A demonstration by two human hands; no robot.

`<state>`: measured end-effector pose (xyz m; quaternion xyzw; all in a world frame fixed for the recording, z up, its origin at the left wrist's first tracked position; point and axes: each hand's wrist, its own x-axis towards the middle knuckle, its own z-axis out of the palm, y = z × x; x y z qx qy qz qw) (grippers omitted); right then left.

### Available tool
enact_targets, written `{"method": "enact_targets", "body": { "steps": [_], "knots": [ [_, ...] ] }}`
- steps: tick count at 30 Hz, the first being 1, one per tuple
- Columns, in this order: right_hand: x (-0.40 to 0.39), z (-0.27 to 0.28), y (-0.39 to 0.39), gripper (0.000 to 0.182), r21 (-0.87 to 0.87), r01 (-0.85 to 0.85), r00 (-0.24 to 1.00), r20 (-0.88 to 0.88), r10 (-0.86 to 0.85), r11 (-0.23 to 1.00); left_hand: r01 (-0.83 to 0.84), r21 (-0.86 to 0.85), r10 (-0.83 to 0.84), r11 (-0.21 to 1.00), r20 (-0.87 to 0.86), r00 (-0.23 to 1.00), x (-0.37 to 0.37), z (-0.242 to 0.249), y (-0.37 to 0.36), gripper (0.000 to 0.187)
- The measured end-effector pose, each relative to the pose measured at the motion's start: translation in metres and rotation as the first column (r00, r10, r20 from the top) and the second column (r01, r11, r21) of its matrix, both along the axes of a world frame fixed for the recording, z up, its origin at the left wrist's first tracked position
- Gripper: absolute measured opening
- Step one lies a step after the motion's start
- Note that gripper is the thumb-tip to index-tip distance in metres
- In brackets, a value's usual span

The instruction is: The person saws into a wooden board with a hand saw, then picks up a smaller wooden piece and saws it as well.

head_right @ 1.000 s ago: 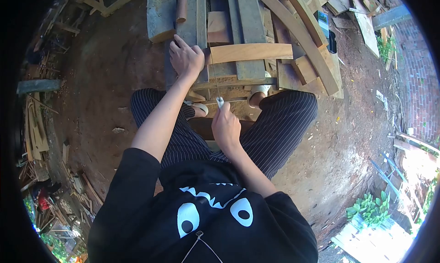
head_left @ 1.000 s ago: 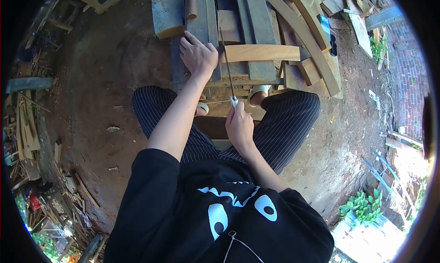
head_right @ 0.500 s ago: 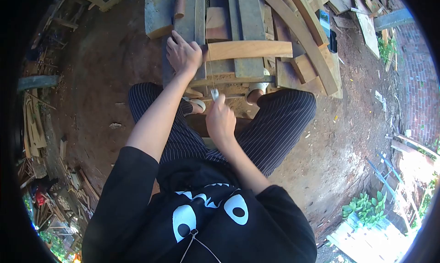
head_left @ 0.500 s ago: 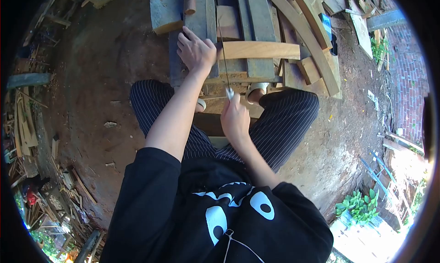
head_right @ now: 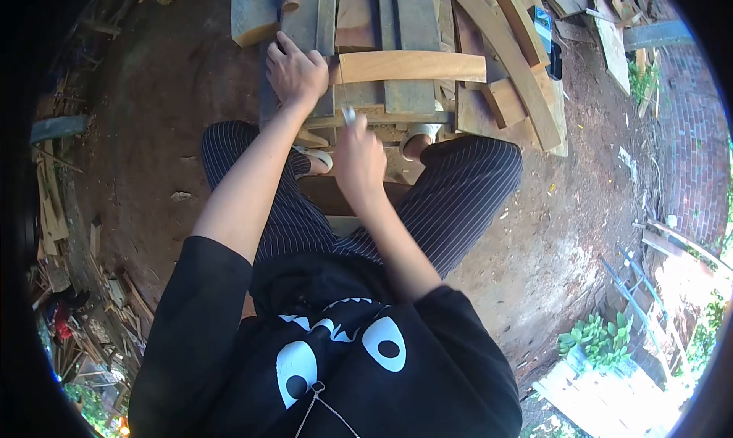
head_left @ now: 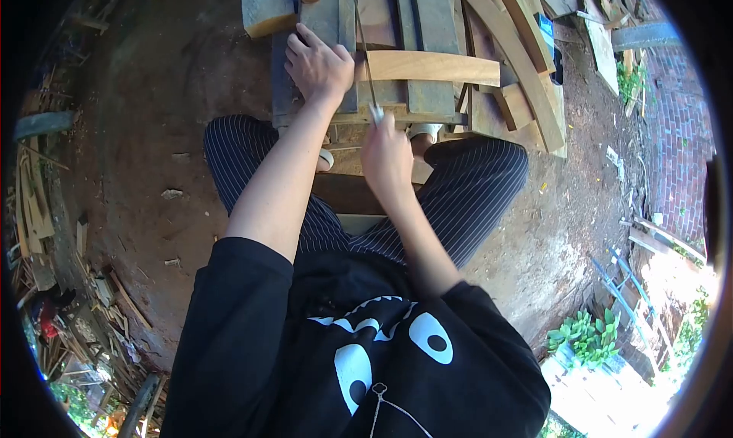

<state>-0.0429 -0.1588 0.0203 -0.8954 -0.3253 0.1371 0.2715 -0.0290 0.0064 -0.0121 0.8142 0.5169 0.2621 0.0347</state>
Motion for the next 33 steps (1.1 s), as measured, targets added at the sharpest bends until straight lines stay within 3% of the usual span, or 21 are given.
{"method": "enact_targets", "body": {
  "steps": [3,8,10,11,14,17,23,29,33],
  "knots": [
    [0.009,-0.008,0.026,0.017,-0.022,0.030,0.997,0.068,-0.028,0.999,-0.022,-0.014,0.022,1.000,-0.028,0.999,0.001,0.000,-0.003,0.067],
    [-0.041,0.007,-0.046,0.017,-0.115,0.023,0.994,-0.101,-0.035,0.993,-0.034,-0.083,0.034,0.996,-0.004,0.999,0.002,0.011,-0.003,0.063],
    [-0.039,0.008,-0.052,0.017,-0.065,0.018,0.998,-0.055,-0.022,0.998,-0.034,-0.074,0.034,0.997,-0.001,0.999,0.001,0.009,-0.004,0.063],
    [-0.032,0.006,-0.044,0.016,-0.101,0.020,0.999,-0.031,-0.023,0.995,-0.026,-0.085,0.027,0.996,0.015,1.000,0.001,0.008,-0.004,0.063],
    [0.001,-0.013,0.002,0.015,0.039,0.006,0.999,0.048,-0.008,0.999,-0.032,-0.007,0.032,0.999,-0.035,0.999,0.002,0.001,-0.001,0.065],
    [0.003,-0.003,0.018,0.014,-0.018,0.039,0.998,0.054,-0.038,0.999,-0.030,-0.007,0.030,1.000,-0.037,0.999,0.002,0.003,-0.002,0.065],
    [-0.038,0.017,-0.052,0.015,-0.156,0.017,0.986,-0.163,-0.043,0.988,-0.020,0.000,0.020,1.000,-0.022,1.000,0.000,0.001,0.000,0.066],
    [0.014,0.001,0.032,0.017,-0.047,0.044,0.998,-0.048,-0.046,0.998,-0.014,0.009,0.014,1.000,-0.028,1.000,0.001,0.000,0.001,0.065],
    [0.007,0.014,0.017,0.018,-0.092,0.039,0.994,-0.103,-0.048,0.995,-0.022,0.002,0.022,1.000,-0.036,0.999,0.001,0.004,-0.001,0.065]
  ]
}}
